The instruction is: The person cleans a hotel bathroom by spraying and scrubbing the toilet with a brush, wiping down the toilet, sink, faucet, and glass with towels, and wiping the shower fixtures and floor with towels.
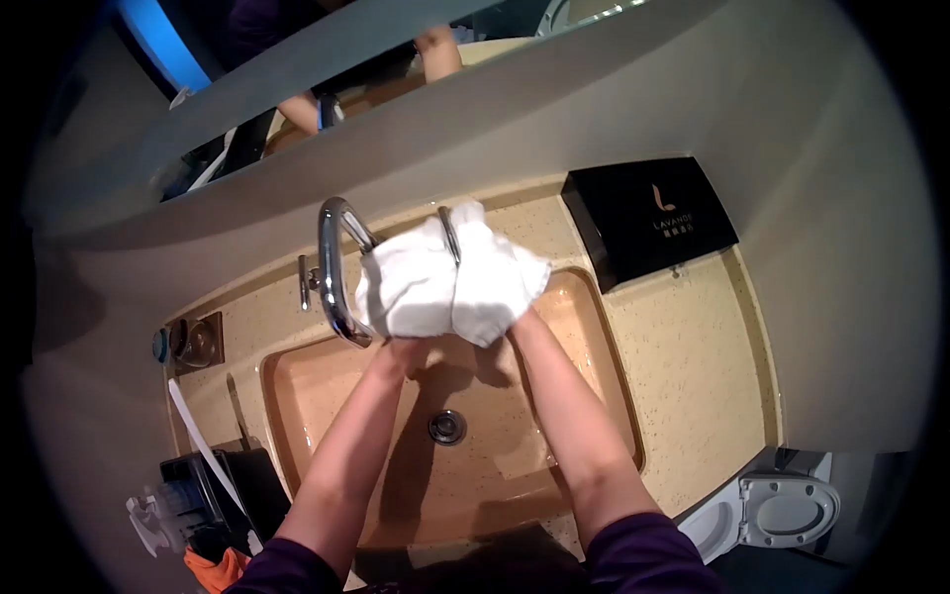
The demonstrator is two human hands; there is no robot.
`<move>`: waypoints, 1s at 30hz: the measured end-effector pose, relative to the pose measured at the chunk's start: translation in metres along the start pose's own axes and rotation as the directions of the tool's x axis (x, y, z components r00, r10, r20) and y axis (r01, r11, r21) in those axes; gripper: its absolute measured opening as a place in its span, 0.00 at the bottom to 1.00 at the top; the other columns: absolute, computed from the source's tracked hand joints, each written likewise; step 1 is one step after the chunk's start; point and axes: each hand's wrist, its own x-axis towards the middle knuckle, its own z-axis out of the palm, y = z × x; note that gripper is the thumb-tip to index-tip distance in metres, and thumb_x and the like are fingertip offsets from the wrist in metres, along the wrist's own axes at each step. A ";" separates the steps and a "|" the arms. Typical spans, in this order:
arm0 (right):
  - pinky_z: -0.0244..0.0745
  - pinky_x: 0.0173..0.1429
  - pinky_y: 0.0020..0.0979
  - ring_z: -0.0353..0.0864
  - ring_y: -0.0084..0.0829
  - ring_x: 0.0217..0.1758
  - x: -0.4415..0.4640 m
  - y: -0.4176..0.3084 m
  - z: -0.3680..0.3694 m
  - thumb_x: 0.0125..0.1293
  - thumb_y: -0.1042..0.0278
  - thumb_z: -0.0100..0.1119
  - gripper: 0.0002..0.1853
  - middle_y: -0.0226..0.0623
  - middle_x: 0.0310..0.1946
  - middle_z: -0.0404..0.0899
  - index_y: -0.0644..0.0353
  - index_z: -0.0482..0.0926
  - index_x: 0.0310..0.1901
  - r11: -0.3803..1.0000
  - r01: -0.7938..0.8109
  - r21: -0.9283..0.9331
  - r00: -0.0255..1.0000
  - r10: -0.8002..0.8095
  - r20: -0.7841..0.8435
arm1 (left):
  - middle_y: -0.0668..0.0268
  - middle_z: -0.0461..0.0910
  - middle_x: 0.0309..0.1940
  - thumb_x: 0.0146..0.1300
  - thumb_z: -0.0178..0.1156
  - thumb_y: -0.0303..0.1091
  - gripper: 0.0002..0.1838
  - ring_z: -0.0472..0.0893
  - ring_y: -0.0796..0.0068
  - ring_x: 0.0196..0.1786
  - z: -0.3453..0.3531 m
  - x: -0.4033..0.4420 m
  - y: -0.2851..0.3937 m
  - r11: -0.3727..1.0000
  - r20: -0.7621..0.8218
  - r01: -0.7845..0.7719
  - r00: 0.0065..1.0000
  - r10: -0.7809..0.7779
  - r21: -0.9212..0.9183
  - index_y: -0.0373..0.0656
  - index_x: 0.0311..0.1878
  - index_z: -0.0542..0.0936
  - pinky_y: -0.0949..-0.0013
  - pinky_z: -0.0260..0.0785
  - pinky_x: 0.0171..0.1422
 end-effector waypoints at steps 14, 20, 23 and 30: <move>0.69 0.35 0.34 0.72 0.37 0.28 0.027 -0.022 0.021 0.47 0.60 0.51 0.09 0.39 0.22 0.73 0.56 0.76 0.21 0.386 0.591 -0.708 0.657 -0.739 0.146 | 0.61 0.68 0.48 0.51 0.56 0.28 0.08 0.62 0.60 0.52 -0.026 0.030 -0.029 0.996 -0.023 0.062 0.998 -0.064 -0.063 0.44 0.37 0.76 0.62 0.61 0.52; 0.68 0.42 0.27 0.72 0.31 0.35 -0.070 0.010 -0.004 0.52 0.67 0.52 0.08 0.39 0.32 0.74 0.59 0.72 0.33 0.889 0.458 0.014 0.869 -0.451 0.204 | 0.60 0.66 0.53 0.50 0.58 0.28 0.09 0.58 0.55 0.58 -0.094 0.066 -0.044 0.962 -0.002 0.167 0.985 -0.171 -0.216 0.46 0.37 0.77 0.58 0.59 0.57; 0.68 0.45 0.26 0.72 0.27 0.40 -0.102 -0.009 -0.015 0.58 0.68 0.49 0.11 0.35 0.39 0.73 0.61 0.70 0.42 0.748 -0.141 0.649 0.973 -0.018 0.232 | 0.60 0.65 0.55 0.49 0.59 0.28 0.10 0.57 0.53 0.61 -0.138 0.061 -0.019 0.977 0.107 0.108 0.990 -0.089 -0.184 0.47 0.38 0.77 0.56 0.58 0.60; 0.63 0.56 0.32 0.70 0.37 0.49 -0.080 -0.012 -0.017 0.58 0.73 0.47 0.17 0.45 0.46 0.70 0.66 0.67 0.50 0.890 0.263 0.373 0.926 -0.341 0.162 | 0.61 0.62 0.60 0.48 0.62 0.30 0.08 0.51 0.46 0.67 -0.139 -0.027 0.081 0.997 0.209 -0.033 0.978 0.017 0.070 0.45 0.33 0.76 0.50 0.47 0.69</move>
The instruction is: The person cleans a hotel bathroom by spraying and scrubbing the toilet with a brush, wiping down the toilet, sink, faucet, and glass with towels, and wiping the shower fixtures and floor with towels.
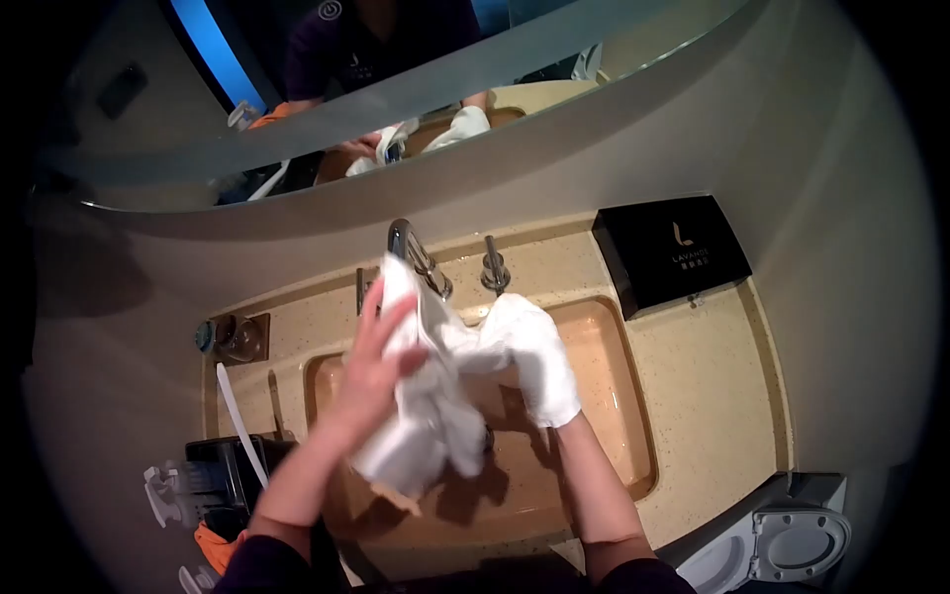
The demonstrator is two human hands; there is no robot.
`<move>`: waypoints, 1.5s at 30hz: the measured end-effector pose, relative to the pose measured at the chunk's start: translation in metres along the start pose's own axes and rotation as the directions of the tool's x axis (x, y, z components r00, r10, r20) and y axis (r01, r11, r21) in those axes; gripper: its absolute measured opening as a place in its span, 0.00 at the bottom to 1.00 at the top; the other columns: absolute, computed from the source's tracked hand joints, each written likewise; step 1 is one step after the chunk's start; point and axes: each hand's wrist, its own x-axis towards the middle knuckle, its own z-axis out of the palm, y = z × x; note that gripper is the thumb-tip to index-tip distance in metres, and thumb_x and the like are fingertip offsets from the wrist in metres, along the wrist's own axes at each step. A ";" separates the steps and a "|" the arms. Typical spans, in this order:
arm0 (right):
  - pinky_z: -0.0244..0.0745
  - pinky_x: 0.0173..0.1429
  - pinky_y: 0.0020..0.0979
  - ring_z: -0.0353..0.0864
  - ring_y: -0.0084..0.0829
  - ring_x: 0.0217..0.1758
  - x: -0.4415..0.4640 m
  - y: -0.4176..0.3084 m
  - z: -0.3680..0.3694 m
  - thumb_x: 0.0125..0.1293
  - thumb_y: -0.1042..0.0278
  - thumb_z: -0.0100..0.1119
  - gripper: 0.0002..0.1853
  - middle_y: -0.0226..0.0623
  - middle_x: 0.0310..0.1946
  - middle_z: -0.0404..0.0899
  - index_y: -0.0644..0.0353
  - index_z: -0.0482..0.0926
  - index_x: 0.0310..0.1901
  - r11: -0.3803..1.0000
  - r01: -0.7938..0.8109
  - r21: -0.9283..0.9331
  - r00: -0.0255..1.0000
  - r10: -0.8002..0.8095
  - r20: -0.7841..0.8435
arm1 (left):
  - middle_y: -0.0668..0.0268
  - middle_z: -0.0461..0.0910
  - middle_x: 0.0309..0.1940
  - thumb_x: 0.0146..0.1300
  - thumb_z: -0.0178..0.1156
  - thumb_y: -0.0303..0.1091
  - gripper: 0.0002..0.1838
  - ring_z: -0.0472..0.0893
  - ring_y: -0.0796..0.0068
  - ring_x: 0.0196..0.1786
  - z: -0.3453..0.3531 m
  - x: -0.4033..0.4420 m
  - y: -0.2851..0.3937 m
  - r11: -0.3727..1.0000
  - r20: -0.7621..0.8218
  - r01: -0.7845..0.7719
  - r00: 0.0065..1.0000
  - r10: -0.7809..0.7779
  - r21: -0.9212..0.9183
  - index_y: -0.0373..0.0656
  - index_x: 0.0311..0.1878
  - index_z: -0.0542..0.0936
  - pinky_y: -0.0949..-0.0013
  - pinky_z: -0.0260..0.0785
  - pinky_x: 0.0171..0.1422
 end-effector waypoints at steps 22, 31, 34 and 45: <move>0.71 0.44 0.34 0.76 0.37 0.36 0.044 0.043 0.003 0.57 0.70 0.47 0.07 0.41 0.28 0.76 0.59 0.76 0.31 0.738 -0.043 -0.673 0.951 -0.176 -0.254 | 0.53 0.73 0.40 0.60 0.43 0.36 0.17 0.75 0.62 0.34 0.062 -0.083 -0.058 0.825 -0.218 0.478 0.808 -0.548 -0.301 0.36 0.48 0.70 0.71 0.68 0.40; 0.70 0.44 0.39 0.76 0.47 0.38 0.129 0.044 -0.044 0.54 0.62 0.50 0.13 0.49 0.33 0.77 0.62 0.78 0.32 0.590 -0.027 -0.807 0.993 0.112 0.049 | 0.63 0.66 0.58 0.64 0.42 0.46 0.21 0.66 0.63 0.59 0.097 -0.072 -0.055 -0.711 0.563 -0.049 0.573 -0.596 -0.702 0.47 0.57 0.65 0.56 0.59 0.60; 0.70 0.45 0.38 0.75 0.48 0.42 0.113 0.069 -0.053 0.52 0.63 0.54 0.11 0.50 0.36 0.77 0.61 0.79 0.32 0.563 -0.093 -0.821 0.995 0.069 -0.065 | 0.63 0.71 0.53 0.63 0.45 0.46 0.19 0.71 0.65 0.55 0.081 -0.074 -0.063 -0.628 0.588 0.074 0.449 -0.673 -0.775 0.47 0.53 0.68 0.57 0.65 0.54; 0.76 0.39 0.28 0.76 0.29 0.37 -0.024 0.027 -0.092 0.61 0.68 0.47 0.14 0.42 0.37 0.75 0.68 0.69 0.45 0.442 0.095 0.892 0.882 0.377 -0.281 | 0.60 0.71 0.51 0.64 0.46 0.43 0.18 0.70 0.62 0.55 -0.018 -0.090 -0.095 -0.260 0.246 0.036 0.466 -0.850 -0.965 0.42 0.51 0.68 0.54 0.66 0.57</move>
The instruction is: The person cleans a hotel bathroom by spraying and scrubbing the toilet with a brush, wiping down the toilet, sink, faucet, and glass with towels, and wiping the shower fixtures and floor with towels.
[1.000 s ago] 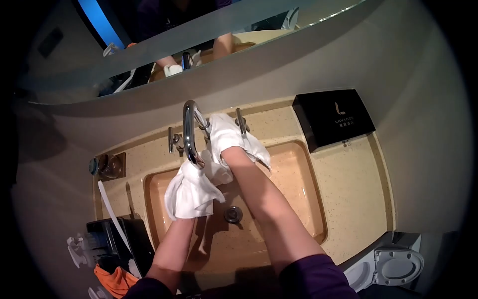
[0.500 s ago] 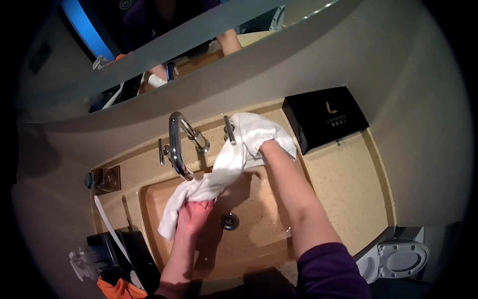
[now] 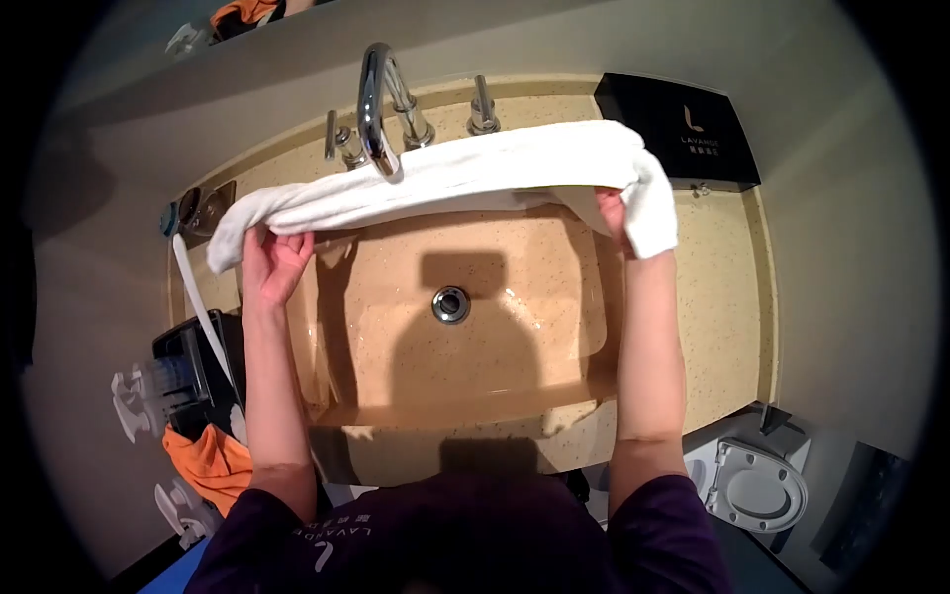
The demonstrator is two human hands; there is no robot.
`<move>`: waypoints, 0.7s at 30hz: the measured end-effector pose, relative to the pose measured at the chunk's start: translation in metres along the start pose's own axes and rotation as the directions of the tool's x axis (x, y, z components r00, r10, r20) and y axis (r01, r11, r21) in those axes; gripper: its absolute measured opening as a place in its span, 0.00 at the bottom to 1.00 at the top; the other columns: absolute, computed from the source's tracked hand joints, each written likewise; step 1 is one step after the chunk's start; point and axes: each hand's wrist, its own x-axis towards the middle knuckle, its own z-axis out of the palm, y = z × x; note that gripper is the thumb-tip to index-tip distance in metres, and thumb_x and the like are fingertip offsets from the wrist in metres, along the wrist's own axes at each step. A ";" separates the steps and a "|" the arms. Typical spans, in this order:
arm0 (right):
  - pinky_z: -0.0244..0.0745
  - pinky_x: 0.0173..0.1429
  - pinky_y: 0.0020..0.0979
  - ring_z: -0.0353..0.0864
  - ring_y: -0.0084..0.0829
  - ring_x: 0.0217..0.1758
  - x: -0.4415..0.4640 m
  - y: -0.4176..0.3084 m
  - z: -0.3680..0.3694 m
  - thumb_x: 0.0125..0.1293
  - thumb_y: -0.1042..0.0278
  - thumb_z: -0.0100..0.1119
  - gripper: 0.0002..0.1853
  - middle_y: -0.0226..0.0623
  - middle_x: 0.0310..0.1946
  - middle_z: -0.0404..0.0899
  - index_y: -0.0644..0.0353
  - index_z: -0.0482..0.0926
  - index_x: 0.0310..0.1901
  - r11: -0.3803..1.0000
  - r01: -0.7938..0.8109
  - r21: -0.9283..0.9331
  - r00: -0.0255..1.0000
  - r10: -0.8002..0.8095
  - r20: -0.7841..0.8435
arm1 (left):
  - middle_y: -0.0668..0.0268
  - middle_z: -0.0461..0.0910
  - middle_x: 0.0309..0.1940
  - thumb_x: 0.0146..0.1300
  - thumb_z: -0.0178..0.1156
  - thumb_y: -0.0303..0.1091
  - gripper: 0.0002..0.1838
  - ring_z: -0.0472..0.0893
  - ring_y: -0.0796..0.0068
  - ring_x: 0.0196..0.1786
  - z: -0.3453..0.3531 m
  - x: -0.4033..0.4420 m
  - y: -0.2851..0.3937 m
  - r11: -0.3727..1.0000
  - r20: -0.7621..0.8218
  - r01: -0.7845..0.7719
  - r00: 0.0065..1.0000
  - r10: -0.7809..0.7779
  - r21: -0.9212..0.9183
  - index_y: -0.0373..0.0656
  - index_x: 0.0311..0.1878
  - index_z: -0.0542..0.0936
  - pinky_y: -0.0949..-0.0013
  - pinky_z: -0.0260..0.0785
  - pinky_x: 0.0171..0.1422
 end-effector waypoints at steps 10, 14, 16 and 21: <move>0.69 0.32 0.26 0.73 0.27 0.32 0.014 -0.021 0.005 0.65 0.69 0.41 0.11 0.37 0.35 0.74 0.64 0.71 0.43 0.915 -0.317 0.251 0.931 0.249 0.268 | 0.52 0.70 0.47 0.61 0.49 0.27 0.11 0.71 0.58 0.52 0.044 -0.015 0.054 0.951 -0.190 -0.229 0.963 0.190 -0.209 0.31 0.45 0.68 0.54 0.65 0.60; 0.77 0.47 0.31 0.75 0.31 0.48 -0.043 -0.013 0.011 0.65 0.68 0.44 0.16 0.41 0.47 0.74 0.67 0.68 0.51 0.984 -0.074 0.162 0.997 0.075 0.001 | 0.57 0.67 0.51 0.60 0.50 0.28 0.19 0.67 0.66 0.55 0.034 -0.083 0.045 0.888 0.273 -0.450 0.846 0.458 -0.094 0.35 0.55 0.63 0.61 0.57 0.65; 0.76 0.47 0.31 0.75 0.35 0.47 -0.074 0.000 -0.054 0.64 0.69 0.44 0.16 0.44 0.45 0.74 0.69 0.67 0.50 0.909 -0.236 0.344 0.970 0.203 0.131 | 0.60 0.70 0.50 0.59 0.51 0.29 0.22 0.71 0.71 0.51 0.003 -0.115 0.017 0.856 0.180 -0.469 0.881 0.437 0.217 0.37 0.57 0.63 0.70 0.69 0.52; 0.55 0.17 0.17 0.62 0.16 0.14 -0.147 0.010 -0.101 0.65 0.68 0.41 0.10 0.24 0.15 0.67 0.58 0.75 0.37 0.347 -0.528 -0.775 0.848 0.169 -0.502 | 0.63 0.69 0.48 0.56 0.53 0.26 0.26 0.70 0.74 0.50 -0.057 -0.141 -0.047 0.674 -0.316 -0.164 0.787 0.530 0.721 0.40 0.59 0.59 0.72 0.66 0.51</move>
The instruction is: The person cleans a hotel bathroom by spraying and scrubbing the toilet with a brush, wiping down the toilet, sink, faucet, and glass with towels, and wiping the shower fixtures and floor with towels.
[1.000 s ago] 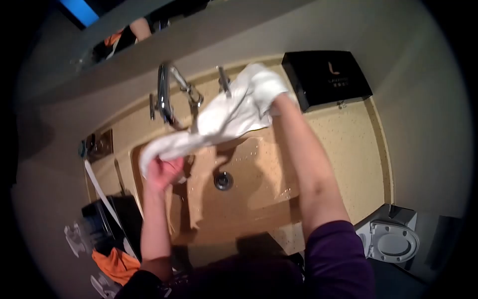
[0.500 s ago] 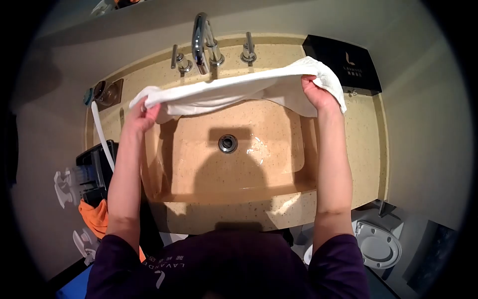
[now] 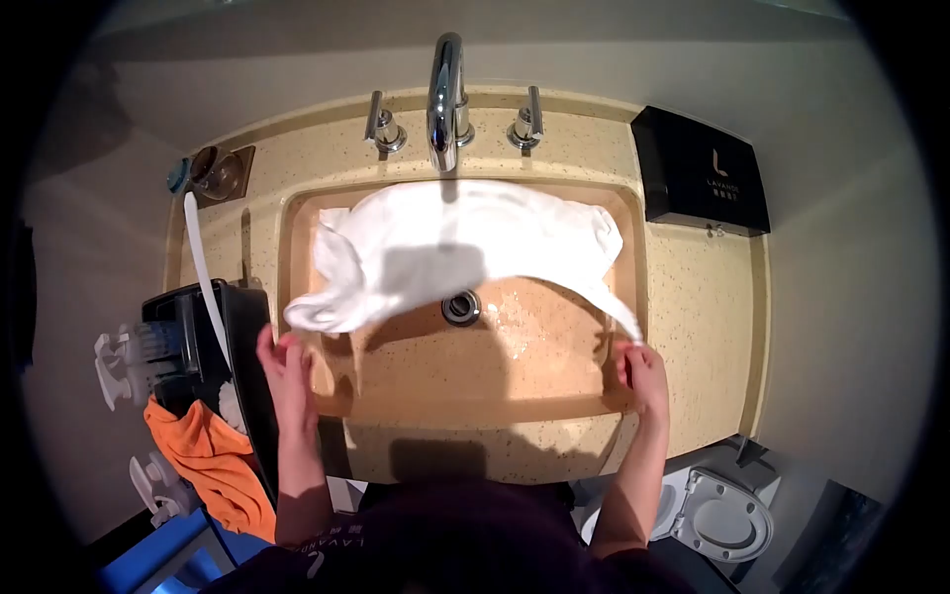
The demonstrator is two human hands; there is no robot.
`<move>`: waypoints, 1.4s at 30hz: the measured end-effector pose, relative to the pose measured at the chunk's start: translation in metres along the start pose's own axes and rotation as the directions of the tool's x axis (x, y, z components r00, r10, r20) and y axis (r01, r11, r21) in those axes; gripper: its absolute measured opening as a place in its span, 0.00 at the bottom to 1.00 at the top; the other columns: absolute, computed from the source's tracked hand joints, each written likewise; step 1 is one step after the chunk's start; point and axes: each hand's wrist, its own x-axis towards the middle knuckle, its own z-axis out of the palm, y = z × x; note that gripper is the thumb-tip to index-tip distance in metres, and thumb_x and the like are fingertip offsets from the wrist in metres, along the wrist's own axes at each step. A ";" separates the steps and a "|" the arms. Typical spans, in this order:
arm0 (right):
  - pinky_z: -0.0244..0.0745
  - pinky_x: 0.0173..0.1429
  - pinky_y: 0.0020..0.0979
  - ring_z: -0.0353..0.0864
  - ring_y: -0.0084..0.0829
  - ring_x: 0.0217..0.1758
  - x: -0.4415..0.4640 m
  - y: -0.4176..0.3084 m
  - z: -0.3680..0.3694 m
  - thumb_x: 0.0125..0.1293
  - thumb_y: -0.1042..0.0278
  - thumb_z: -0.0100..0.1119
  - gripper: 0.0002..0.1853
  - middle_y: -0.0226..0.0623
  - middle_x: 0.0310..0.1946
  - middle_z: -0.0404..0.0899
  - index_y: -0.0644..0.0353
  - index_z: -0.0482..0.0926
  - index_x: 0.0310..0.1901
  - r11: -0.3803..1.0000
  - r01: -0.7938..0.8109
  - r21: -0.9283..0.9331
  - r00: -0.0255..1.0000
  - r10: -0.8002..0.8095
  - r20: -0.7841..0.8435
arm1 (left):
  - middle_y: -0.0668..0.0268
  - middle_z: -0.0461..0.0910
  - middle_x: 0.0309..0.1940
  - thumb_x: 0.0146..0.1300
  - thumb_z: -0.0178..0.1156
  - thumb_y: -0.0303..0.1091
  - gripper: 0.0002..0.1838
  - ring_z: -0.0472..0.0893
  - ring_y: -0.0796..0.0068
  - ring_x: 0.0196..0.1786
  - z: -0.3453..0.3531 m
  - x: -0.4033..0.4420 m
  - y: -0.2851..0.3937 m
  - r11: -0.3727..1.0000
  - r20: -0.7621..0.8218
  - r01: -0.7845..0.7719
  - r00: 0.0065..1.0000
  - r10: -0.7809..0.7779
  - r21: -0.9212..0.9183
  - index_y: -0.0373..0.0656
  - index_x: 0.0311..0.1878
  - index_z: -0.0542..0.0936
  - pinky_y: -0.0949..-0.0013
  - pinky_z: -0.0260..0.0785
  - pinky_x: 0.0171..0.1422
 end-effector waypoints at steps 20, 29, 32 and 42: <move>0.37 0.65 0.61 0.44 0.48 0.69 0.075 -0.033 0.395 0.48 0.55 0.60 0.37 0.47 0.63 0.53 0.56 0.60 0.61 0.121 0.952 -0.281 0.264 -0.789 0.555 | 0.56 0.53 0.64 0.56 0.53 0.48 0.31 0.59 0.53 0.60 0.026 0.096 -0.138 -0.211 0.523 -0.510 0.853 0.005 0.834 0.47 0.62 0.61 0.46 0.53 0.61; 0.64 0.57 0.42 0.66 0.42 0.57 0.156 -0.040 0.130 0.53 0.44 0.54 0.35 0.42 0.59 0.61 0.48 0.59 0.62 0.048 0.609 -0.791 0.608 -0.669 0.428 | 0.58 0.57 0.62 0.53 0.58 0.40 0.24 0.61 0.50 0.57 0.050 0.008 -0.124 0.282 0.817 -0.807 0.565 0.114 0.519 0.60 0.56 0.70 0.48 0.63 0.53; 0.66 0.56 0.42 0.70 0.51 0.53 0.119 0.000 0.078 0.51 0.38 0.54 0.44 0.52 0.65 0.46 0.48 0.48 0.65 0.288 0.389 -0.875 0.864 -0.444 0.238 | 0.65 0.64 0.54 0.54 0.56 0.41 0.17 0.64 0.59 0.56 0.054 -0.018 -0.127 0.332 0.877 -0.818 0.475 -0.068 0.469 0.61 0.49 0.74 0.46 0.63 0.51; 0.70 0.52 0.43 0.73 0.41 0.51 0.016 0.054 0.090 0.56 0.56 0.50 0.18 0.44 0.48 0.73 0.62 0.77 0.41 0.011 0.420 -0.907 0.844 0.363 0.395 | 0.59 0.68 0.47 0.55 0.50 0.45 0.14 0.72 0.56 0.48 0.037 -0.004 -0.134 0.290 0.830 -0.841 0.285 -0.480 0.456 0.52 0.37 0.81 0.57 0.67 0.50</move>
